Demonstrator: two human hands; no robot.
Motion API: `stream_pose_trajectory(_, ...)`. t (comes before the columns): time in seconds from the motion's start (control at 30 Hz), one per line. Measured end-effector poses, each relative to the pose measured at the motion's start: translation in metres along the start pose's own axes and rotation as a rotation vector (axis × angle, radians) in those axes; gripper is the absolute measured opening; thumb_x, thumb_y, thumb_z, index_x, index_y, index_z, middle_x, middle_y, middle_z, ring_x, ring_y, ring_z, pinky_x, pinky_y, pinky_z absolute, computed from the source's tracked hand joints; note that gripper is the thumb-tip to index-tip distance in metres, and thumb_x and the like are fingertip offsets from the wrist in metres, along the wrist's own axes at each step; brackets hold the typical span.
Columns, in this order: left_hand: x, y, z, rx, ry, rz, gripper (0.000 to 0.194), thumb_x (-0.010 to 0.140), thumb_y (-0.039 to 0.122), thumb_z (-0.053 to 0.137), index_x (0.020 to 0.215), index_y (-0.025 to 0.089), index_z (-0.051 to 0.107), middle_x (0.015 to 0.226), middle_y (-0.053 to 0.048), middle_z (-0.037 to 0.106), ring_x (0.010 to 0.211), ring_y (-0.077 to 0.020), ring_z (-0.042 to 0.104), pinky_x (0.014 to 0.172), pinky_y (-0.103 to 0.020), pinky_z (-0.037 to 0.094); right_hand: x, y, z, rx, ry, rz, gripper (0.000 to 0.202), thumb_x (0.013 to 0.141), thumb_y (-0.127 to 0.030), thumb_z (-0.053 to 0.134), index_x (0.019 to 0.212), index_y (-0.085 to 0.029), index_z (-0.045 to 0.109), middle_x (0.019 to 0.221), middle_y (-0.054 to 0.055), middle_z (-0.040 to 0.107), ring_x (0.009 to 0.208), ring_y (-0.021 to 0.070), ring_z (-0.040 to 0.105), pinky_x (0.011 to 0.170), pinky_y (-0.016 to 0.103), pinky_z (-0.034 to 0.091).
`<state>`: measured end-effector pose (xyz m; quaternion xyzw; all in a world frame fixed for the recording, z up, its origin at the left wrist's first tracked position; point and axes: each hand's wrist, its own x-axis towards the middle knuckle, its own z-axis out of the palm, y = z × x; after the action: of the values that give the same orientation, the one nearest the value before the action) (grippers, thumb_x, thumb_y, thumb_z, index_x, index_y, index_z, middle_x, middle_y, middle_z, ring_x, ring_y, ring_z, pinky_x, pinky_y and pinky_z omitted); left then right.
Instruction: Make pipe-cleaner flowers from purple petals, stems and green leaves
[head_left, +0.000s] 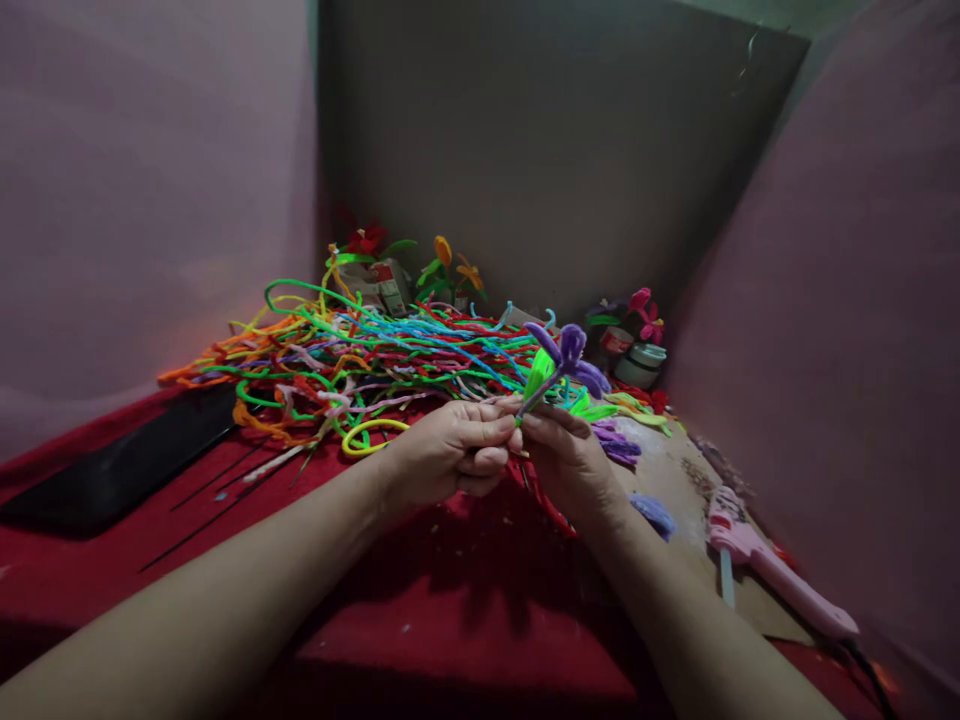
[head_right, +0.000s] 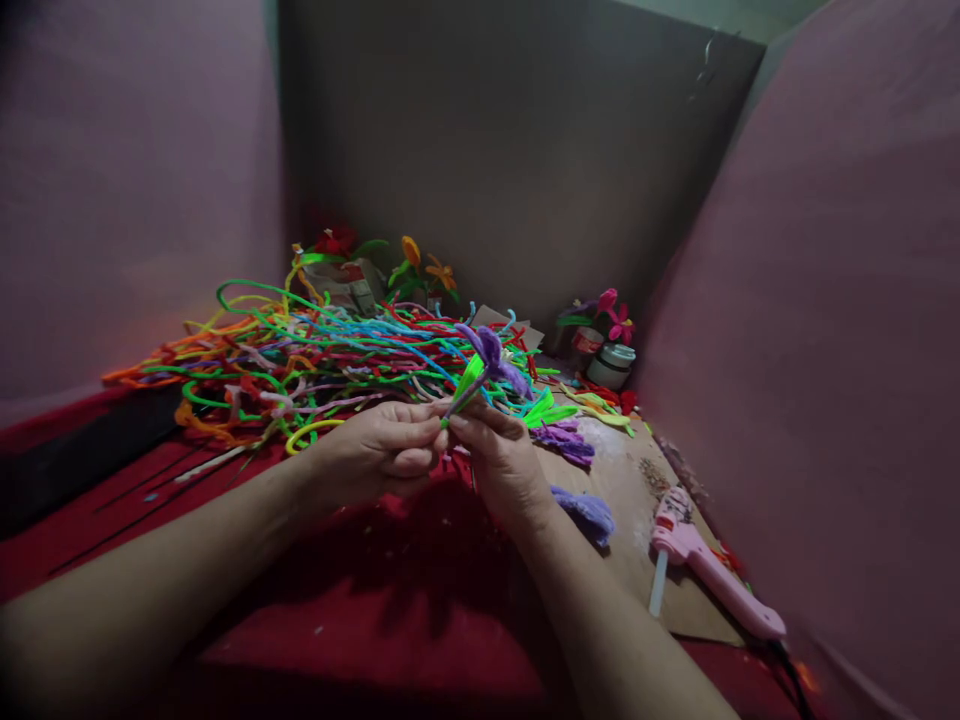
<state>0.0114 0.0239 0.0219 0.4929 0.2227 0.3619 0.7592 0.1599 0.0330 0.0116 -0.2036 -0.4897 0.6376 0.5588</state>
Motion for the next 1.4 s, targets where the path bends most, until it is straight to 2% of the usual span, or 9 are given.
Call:
stream_pose_trajectory(0.13,0.003,-0.002,0.007,0.395,0.259,0.199,0.021,0.080,0.034,0.054,0.082,0.014,0.060,0.052,0.004,0.050,0.039,-0.0048,0.037,0.040,-0.018,0.031,0.000,0.004,0.000,-0.015,0.032,-0.018,0.011,0.070,-0.018,0.065,0.078,-0.020,0.072,0.070,0.000,0.067,0.062,0.0128,0.056,0.064,0.029,0.045)
stream_pose_trajectory(0.23,0.002,-0.008,0.008,0.861,0.486,0.455,0.020,0.079,0.031,0.056,0.091,0.016,0.061,0.079,-0.002,0.065,0.067,-0.0127,0.058,0.062,-0.024,0.045,0.000,0.008,-0.003,-0.093,0.093,-0.049,0.013,0.071,-0.021,0.066,0.083,-0.020,0.071,0.080,0.000,0.067,0.068,0.0138,0.057,0.066,0.029,0.045)
stream_pose_trajectory(0.37,0.001,-0.016,0.003,1.263,0.540,0.649,0.023,0.085,0.024,0.046,0.103,0.019,0.060,0.094,-0.005,0.067,0.084,-0.0152,0.061,0.078,-0.026,0.044,-0.001,0.011,-0.006,-0.203,0.134,-0.073,0.012,0.072,-0.023,0.067,0.083,-0.020,0.071,0.080,-0.001,0.066,0.069,0.0128,0.055,0.065,0.026,0.043)
stream_pose_trajectory(0.63,0.003,-0.013,0.008,0.968,0.574,0.583,0.016,0.084,0.023,0.048,0.086,0.016,0.063,0.072,0.001,0.061,0.065,-0.0095,0.054,0.065,-0.020,0.041,-0.002,0.010,0.000,-0.199,0.073,-0.072,0.013,0.075,-0.028,0.063,0.084,-0.021,0.070,0.080,0.001,0.067,0.067,0.0142,0.056,0.063,0.029,0.044)
stream_pose_trajectory(0.83,0.004,-0.007,0.015,0.604,0.548,0.470,0.013,0.079,0.020,0.054,0.068,0.014,0.057,0.056,0.005,0.047,0.049,-0.0051,0.039,0.048,-0.017,0.032,0.000,0.012,-0.003,-0.178,0.060,-0.113,0.014,0.075,-0.024,0.063,0.086,-0.021,0.070,0.087,0.002,0.069,0.084,0.0189,0.060,0.083,0.036,0.044)
stream_pose_trajectory(1.03,0.005,-0.006,0.012,0.054,0.306,0.173,0.013,0.078,0.026,0.057,0.073,0.015,0.052,0.048,0.008,0.036,0.037,-0.0016,0.019,0.037,-0.014,0.015,0.001,0.013,-0.005,-0.143,0.010,-0.034,0.018,0.078,-0.027,0.059,0.093,-0.023,0.069,0.079,0.001,0.068,0.071,0.0155,0.059,0.073,0.033,0.045)
stream_pose_trajectory(1.13,0.004,-0.003,0.008,-0.065,0.166,0.065,0.012,0.079,0.027,0.056,0.084,0.017,0.053,0.049,0.009,0.031,0.038,-0.0020,0.012,0.037,-0.014,0.013,0.000,0.013,-0.002,-0.060,-0.025,-0.023,0.011,0.076,-0.025,0.061,0.081,-0.023,0.070,0.072,-0.001,0.066,0.067,0.0137,0.057,0.071,0.030,0.045)
stream_pose_trajectory(1.23,0.003,-0.002,0.009,0.093,0.168,0.097,0.018,0.082,0.034,0.052,0.084,0.016,0.054,0.050,0.009,0.031,0.038,-0.0027,0.013,0.036,-0.015,0.015,0.000,0.012,-0.001,-0.074,0.011,-0.056,0.007,0.072,-0.025,0.064,0.073,-0.020,0.069,0.069,-0.001,0.064,0.068,0.0140,0.056,0.070,0.029,0.044)
stream_pose_trajectory(1.4,0.002,-0.012,0.011,0.974,0.515,0.495,0.013,0.081,0.027,0.052,0.082,0.017,0.059,0.077,-0.004,0.060,0.068,-0.0126,0.053,0.063,-0.024,0.041,0.000,0.018,-0.005,-0.200,0.159,-0.104,0.013,0.075,-0.028,0.060,0.080,-0.020,0.068,0.073,0.000,0.064,0.066,0.0134,0.054,0.067,0.028,0.043)
